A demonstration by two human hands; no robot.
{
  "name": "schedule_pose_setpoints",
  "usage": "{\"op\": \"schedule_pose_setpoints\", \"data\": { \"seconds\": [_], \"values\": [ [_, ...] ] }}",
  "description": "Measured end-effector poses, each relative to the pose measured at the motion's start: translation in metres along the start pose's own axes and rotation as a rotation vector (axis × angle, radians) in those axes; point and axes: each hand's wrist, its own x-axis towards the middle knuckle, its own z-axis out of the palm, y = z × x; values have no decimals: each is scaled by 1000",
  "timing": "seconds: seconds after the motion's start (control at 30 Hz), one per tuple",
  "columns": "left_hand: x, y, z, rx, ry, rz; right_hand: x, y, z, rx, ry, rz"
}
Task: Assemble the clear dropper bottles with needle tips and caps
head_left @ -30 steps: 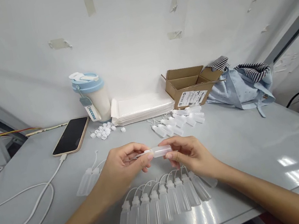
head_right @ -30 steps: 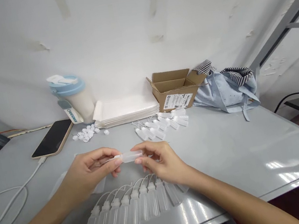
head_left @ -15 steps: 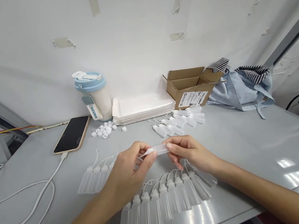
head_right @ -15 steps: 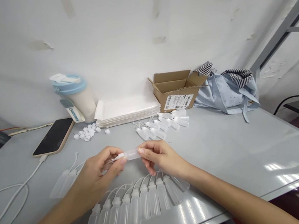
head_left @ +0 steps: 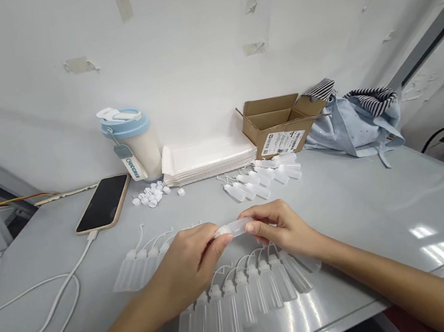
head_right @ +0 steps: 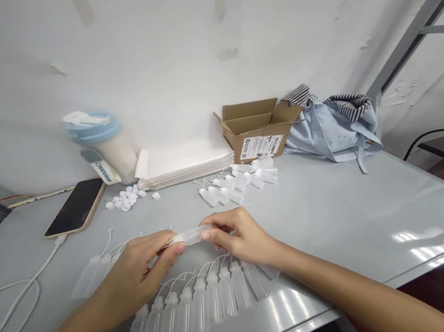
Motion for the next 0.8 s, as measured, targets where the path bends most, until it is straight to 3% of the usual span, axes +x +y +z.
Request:
{"op": "schedule_pose_setpoints", "data": {
  "seconds": [0.17,0.3,0.37,0.5,0.6,0.8],
  "values": [
    [-2,-7,6,238,96,264,1,4,0,138,-74,124],
    [-1,-9,11,309,126,385,-1,-2,6,284,-138,144],
    [0,-7,11,271,111,346,-1,-5,7,261,-125,126],
    [2,0,4,44,85,97,1,-6,1,167,14,72],
    [3,6,-3,-79,46,-54,3,-5,-2,135,45,43],
    [3,6,-5,-100,53,-85,1,-2,1,-102,134,-123]
  ]
}}
